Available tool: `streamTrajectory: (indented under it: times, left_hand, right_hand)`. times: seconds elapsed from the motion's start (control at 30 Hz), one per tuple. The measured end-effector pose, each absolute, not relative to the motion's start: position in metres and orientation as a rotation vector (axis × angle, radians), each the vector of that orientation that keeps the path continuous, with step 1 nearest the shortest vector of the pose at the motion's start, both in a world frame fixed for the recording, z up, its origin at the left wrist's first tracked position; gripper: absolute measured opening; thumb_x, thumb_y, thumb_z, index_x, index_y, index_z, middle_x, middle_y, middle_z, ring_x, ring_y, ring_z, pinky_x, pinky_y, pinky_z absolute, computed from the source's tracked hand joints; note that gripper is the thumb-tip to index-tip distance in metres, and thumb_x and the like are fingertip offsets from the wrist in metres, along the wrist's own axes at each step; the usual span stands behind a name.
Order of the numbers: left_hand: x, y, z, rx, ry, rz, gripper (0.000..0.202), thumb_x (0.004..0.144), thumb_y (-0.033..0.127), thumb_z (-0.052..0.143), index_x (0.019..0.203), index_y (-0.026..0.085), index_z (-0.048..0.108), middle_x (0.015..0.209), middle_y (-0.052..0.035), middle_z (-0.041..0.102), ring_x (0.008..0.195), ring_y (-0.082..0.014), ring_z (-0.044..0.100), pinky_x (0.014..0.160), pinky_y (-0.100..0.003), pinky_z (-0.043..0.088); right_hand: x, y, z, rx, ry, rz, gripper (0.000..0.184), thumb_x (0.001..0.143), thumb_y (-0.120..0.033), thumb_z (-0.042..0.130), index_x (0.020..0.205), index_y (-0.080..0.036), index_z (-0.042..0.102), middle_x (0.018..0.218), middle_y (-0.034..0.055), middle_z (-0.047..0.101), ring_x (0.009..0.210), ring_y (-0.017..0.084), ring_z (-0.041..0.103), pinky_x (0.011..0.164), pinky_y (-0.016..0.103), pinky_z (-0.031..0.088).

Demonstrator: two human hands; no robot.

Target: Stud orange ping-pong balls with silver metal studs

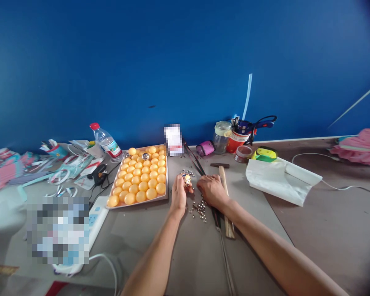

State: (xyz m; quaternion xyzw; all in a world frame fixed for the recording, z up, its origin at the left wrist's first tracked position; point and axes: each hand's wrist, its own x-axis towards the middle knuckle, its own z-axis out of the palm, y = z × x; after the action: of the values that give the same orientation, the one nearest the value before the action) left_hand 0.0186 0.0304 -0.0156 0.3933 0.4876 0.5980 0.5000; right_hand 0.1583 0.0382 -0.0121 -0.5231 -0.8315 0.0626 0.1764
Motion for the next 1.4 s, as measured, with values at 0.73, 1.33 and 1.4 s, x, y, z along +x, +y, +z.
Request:
streamTrajectory:
  times: [0.73,1.33,1.4]
  left_hand:
    - [0.020,0.028,-0.014,1.002,1.127,1.412,0.042,0.084,0.057,0.041,0.077,0.018,0.053,0.062,0.0009,0.052,0.050,-0.0113,0.049,0.052,-0.025,0.042]
    - [0.019,0.022,-0.009,1.167,1.062,1.304,0.037,0.088,0.050,0.039,0.081,0.017,0.053,0.067,0.0013,0.049,0.055,-0.0105,0.048,0.056,-0.024,0.042]
    - [0.020,0.021,-0.009,1.178,1.063,1.288,0.037,0.088,0.050,0.038,0.083,0.017,0.053,0.068,0.0012,0.049,0.056,-0.0105,0.048,0.057,-0.024,0.042]
  right_hand:
    - [0.155,0.044,0.000,-0.806,-0.981,1.489,0.019,0.065,-0.029,0.072,0.078,-0.019,0.063,0.069,-0.0029,0.056,0.060,0.009,0.047,0.059,0.024,0.037]
    - [0.148,0.037,0.008,-0.765,-1.054,1.529,0.022,0.067,-0.034,0.072,0.065,-0.019,0.057,0.055,-0.0050,0.053,0.050,0.009,0.048,0.052,0.024,0.039]
    - [0.148,0.036,0.009,-0.754,-1.072,1.566,0.022,0.068,-0.035,0.071,0.066,-0.019,0.056,0.057,-0.0039,0.056,0.050,0.010,0.051,0.053,0.026,0.042]
